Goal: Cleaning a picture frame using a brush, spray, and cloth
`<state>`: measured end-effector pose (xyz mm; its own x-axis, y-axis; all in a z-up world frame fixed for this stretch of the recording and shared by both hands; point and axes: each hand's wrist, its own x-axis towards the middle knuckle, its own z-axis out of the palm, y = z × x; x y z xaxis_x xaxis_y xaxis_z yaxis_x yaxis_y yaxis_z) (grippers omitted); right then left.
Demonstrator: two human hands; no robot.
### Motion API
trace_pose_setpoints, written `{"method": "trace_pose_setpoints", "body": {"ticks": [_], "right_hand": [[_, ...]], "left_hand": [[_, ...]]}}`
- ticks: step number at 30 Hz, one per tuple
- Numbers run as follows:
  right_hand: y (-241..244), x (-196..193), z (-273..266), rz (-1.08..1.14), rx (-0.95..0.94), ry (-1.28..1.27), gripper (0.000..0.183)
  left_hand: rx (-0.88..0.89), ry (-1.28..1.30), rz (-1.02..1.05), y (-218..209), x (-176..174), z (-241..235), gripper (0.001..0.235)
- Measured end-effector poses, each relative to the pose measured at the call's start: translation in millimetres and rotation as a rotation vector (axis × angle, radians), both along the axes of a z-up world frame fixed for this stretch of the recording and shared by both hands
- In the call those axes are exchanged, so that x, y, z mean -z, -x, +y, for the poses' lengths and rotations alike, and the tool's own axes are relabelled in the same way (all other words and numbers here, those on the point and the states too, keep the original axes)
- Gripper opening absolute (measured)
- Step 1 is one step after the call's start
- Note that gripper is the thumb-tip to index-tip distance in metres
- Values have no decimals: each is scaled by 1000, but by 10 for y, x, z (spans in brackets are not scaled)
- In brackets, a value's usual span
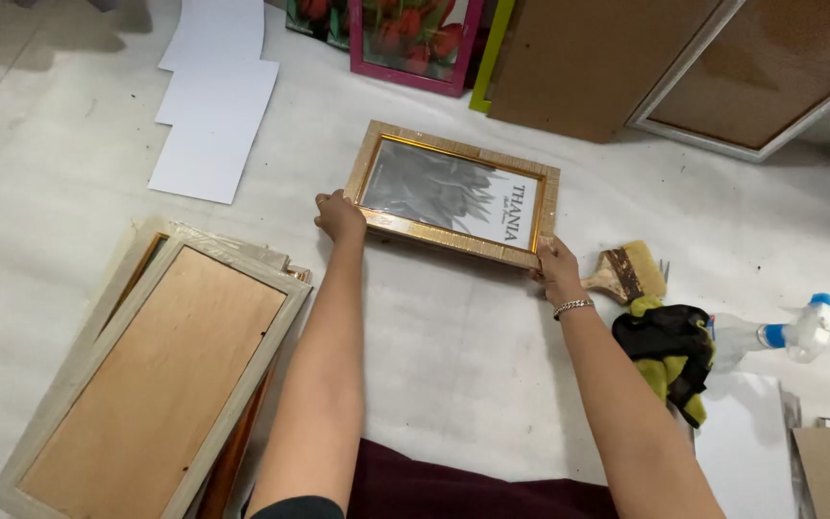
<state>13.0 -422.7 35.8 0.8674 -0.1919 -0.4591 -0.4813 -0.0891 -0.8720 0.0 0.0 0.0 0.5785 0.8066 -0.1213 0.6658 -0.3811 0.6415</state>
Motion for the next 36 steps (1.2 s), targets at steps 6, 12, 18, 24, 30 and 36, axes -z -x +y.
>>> {"method": "trace_pose_setpoints", "body": {"ticks": [6, 12, 18, 24, 30, 36], "right_hand": [[678, -1327, 552, -7, -148, 200, 69], [1155, -778, 95, -99, -142, 136, 63], [2614, -801, 86, 6, -311, 222, 41], [3268, -541, -61, -66, -457, 421, 29], [3145, -1218, 699, -212, -599, 331, 25], [2566, -1581, 1985, -436, -871, 312, 28]], "left_hand": [[88, -21, 153, 97, -128, -102, 35], [326, 138, 27, 1003, -1719, -1265, 73], [735, 238, -21, 2576, -2051, -1843, 78], [624, -163, -322, 3875, -2090, -1667, 70], [270, -181, -458, 4623, -2546, -1216, 54], [-204, -455, -315, 5335, -2314, -594, 42]]}}
